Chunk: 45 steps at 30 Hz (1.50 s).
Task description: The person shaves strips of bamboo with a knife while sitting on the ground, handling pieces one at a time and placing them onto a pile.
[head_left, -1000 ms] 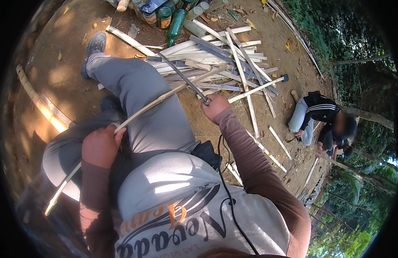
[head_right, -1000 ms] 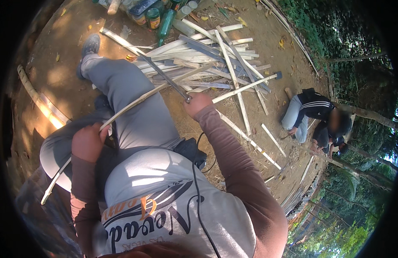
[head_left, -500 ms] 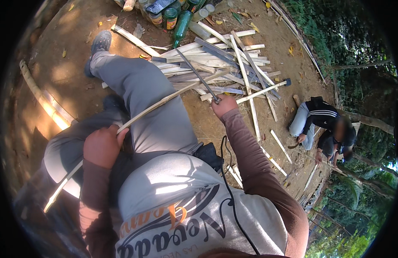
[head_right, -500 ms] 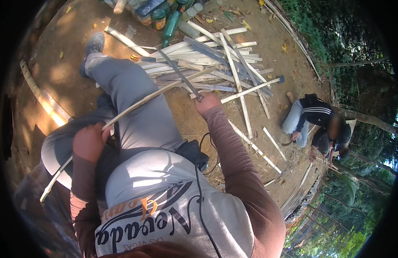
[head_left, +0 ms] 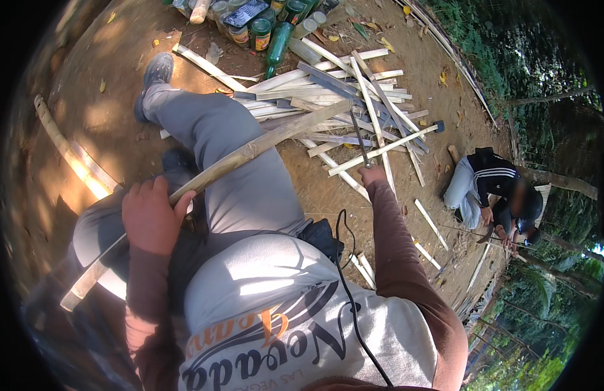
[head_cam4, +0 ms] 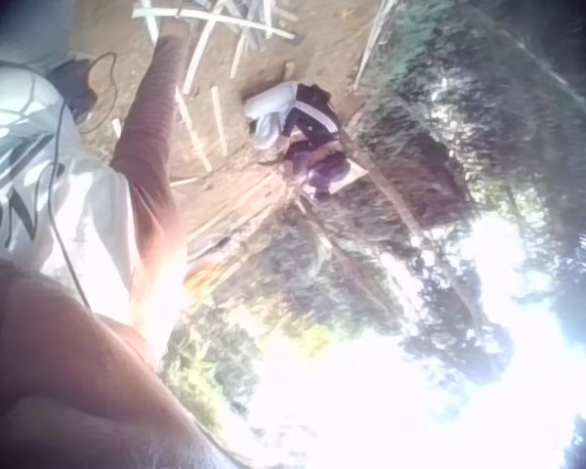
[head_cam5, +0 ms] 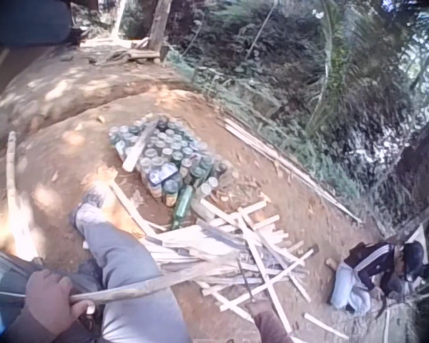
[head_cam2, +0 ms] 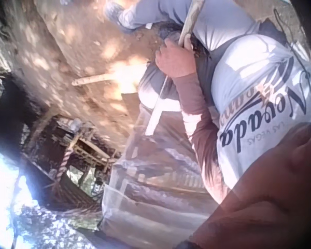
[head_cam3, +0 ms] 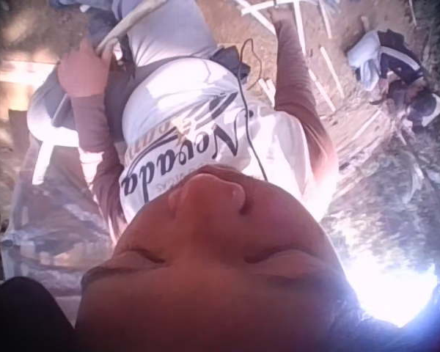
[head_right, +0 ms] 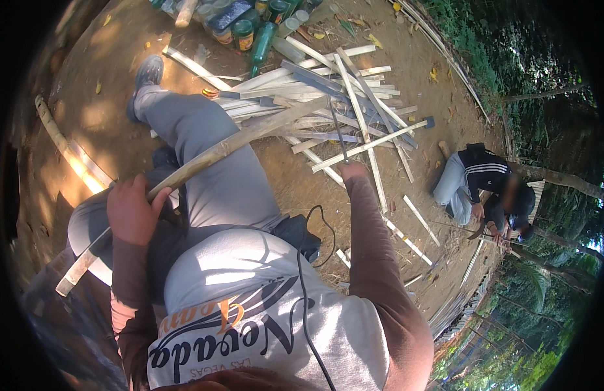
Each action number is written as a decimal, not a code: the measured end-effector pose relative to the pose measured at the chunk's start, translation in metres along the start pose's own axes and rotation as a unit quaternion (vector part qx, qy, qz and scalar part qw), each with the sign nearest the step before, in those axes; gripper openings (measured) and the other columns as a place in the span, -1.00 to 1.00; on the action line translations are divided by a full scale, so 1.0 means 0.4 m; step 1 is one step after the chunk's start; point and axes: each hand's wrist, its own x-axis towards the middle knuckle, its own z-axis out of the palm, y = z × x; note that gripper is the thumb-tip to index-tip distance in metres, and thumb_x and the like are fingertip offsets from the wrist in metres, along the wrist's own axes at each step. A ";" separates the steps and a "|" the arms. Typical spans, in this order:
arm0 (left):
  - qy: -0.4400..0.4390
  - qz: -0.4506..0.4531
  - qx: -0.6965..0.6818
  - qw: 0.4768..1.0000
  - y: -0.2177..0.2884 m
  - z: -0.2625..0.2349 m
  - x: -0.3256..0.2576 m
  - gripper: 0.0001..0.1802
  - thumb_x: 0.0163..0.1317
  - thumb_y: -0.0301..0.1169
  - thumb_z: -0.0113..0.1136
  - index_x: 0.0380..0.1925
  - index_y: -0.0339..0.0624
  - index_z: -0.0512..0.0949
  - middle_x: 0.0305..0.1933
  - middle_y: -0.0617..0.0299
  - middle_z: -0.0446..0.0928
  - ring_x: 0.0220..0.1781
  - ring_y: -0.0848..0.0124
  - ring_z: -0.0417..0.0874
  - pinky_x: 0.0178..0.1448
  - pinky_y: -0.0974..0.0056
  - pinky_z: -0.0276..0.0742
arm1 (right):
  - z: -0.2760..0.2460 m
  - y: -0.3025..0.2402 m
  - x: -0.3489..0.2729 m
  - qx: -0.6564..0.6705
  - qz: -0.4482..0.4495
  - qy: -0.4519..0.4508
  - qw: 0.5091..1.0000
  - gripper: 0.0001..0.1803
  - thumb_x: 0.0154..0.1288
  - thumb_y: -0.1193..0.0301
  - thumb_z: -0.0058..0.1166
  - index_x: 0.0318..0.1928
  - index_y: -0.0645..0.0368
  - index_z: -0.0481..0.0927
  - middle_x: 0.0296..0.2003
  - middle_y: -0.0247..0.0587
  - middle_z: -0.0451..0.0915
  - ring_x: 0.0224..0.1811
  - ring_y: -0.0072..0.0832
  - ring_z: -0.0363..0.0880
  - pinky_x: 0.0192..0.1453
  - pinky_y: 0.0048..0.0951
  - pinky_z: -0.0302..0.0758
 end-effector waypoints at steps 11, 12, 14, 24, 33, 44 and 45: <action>-0.158 -0.072 -0.147 0.974 0.056 -0.031 0.004 -0.52 0.33 0.05 0.36 -0.23 -0.19 0.57 -0.35 -0.05 0.66 -0.21 -0.05 0.74 -0.18 -0.07 0.62 | 0.069 -0.376 -0.226 0.161 -0.080 -0.104 0.978 -0.65 0.28 0.15 0.32 -0.37 0.23 0.67 -0.57 -0.20 0.60 -0.56 -0.35 0.53 -0.39 -0.23 0.42; -0.146 -0.052 -0.176 0.972 0.051 -0.027 -0.003 -0.55 0.34 0.01 0.36 -0.21 -0.18 0.57 -0.33 -0.05 0.66 -0.21 -0.07 0.73 -0.18 -0.08 0.61 | 0.064 -0.374 -0.225 0.170 -0.072 -0.113 0.976 -0.69 0.31 0.21 0.33 -0.41 0.19 0.62 -0.61 -0.30 0.54 -0.63 -0.47 0.44 -0.50 -0.31 0.32; -0.126 -0.020 -0.175 0.976 0.052 -0.031 -0.008 -0.62 0.35 -0.07 0.35 -0.18 -0.16 0.58 -0.31 -0.04 0.66 -0.21 -0.09 0.72 -0.18 -0.09 0.60 | 0.059 -0.348 -0.215 0.173 -0.052 -0.116 0.977 -0.70 0.34 0.28 0.33 -0.44 0.15 0.56 -0.65 -0.41 0.45 -0.71 -0.58 0.32 -0.62 -0.39 0.21; -0.137 -0.006 -0.027 0.990 0.063 0.006 -0.001 -0.65 0.47 -0.07 0.22 -0.31 -0.11 0.57 -0.46 0.03 0.62 -0.38 0.02 0.73 -0.29 -0.02 0.64 | 0.081 -0.263 -0.240 0.419 0.109 -0.017 0.901 -0.69 0.41 0.21 0.30 -0.31 0.11 0.50 -0.66 -0.35 0.36 -0.73 -0.49 0.31 -0.63 -0.27 0.26; -0.089 -0.010 -0.017 0.996 0.079 0.036 -0.015 -0.64 0.46 -0.06 0.23 -0.35 -0.11 0.55 -0.45 0.05 0.61 -0.37 0.04 0.72 -0.31 0.01 0.64 | 0.005 -0.591 -0.450 -0.109 -0.346 -0.017 0.932 -0.65 0.35 0.11 0.29 -0.30 0.17 0.70 -0.44 0.03 0.67 -0.33 0.08 0.67 -0.19 -0.01 0.59; -0.069 0.010 0.010 0.998 0.094 0.056 -0.049 -0.69 0.41 -0.12 0.30 -0.32 -0.09 0.52 -0.39 0.11 0.59 -0.32 0.12 0.73 -0.30 0.07 0.66 | 0.018 -0.591 -0.425 -0.101 -0.304 -0.080 0.944 -0.69 0.33 0.18 0.24 -0.30 0.21 0.71 -0.40 0.10 0.70 -0.29 0.11 0.69 -0.14 -0.01 0.61; -0.072 0.011 0.006 0.997 0.093 0.055 -0.048 -0.70 0.41 -0.13 0.30 -0.31 -0.09 0.52 -0.38 0.11 0.59 -0.31 0.11 0.73 -0.29 0.07 0.66 | 0.011 -0.615 -0.457 -0.120 -0.319 -0.110 0.934 -0.68 0.32 0.17 0.23 -0.31 0.22 0.70 -0.38 0.10 0.70 -0.26 0.12 0.70 -0.12 0.01 0.62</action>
